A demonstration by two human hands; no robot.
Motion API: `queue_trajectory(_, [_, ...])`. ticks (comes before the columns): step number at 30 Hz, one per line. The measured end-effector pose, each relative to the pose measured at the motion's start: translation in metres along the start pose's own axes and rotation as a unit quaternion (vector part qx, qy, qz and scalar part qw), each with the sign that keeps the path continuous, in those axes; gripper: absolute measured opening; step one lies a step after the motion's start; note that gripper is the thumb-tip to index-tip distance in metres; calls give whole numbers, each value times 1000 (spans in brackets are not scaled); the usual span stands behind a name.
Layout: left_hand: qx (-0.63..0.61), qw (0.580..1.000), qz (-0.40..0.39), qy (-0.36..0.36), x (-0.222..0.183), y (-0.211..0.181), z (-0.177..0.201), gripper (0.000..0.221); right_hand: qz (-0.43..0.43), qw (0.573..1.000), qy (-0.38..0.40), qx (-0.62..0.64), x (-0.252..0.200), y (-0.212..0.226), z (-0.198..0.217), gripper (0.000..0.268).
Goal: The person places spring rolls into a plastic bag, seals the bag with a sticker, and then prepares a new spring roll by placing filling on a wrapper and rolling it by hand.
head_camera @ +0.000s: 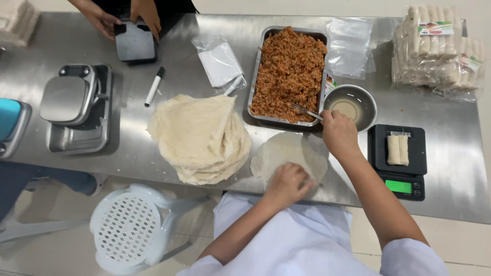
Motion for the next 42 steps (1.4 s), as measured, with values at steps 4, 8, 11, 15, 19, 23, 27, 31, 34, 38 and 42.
queue_trajectory(4, [85, 992, 50, -79, 18, 39, 13, 25, -1, 998, -13, -56, 10, -13, 43, 12])
queue_trajectory(8, [110, 981, 91, -132, 38, 49, 41, 35, -22, 998, -54, -29, 19, -28, 76, 8])
queue_trajectory(11, [101, 975, 100, -168, 49, 38, 48, 36, 21, 989, -143, -18, 36, -24, 54, 5])
queue_trajectory(15, [107, 961, 93, -236, 60, 42, 43, 30, 71, 972, -222, -5, 61, -1, 27, 13])
queue_trajectory(19, [81, 976, 33, -201, 8, 38, 24, 10, 56, 976, -177, 110, 47, 6, 36, 13])
queue_trajectory(23, [41, 988, -31, -146, -32, 55, -13, 24, 53, 972, -162, 163, 37, 10, 36, 11])
queue_trajectory(27, [69, 987, -39, -140, -46, 70, -26, 48, 59, 976, -144, 152, 37, 12, 38, 11])
queue_trajectory(31, [84, 987, -50, -129, -57, 76, -38, 44, 24, 972, -94, 214, 44, 9, 38, 10])
queue_trajectory(34, [75, 987, -79, -115, -62, 81, -38, 33, -66, 928, 52, 364, 54, -1, 52, 14])
queue_trajectory(38, [79, 982, -103, -140, -66, 87, -33, 21, -113, 894, 41, 433, 50, -9, 54, 22])
queue_trajectory(42, [22, 987, -93, -131, -62, 76, -18, 14, -75, 923, 6, 376, 43, -16, 49, 20])
Point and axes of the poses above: each hand's wrist, its own x-axis towards the middle knuckle, its own z-axis out of the back of the hand, y = z × x, the point moved 1 cm from there along x, towards the middle knuckle, and after that the axes turned 15 degrees about z, right-handed, at the moved point
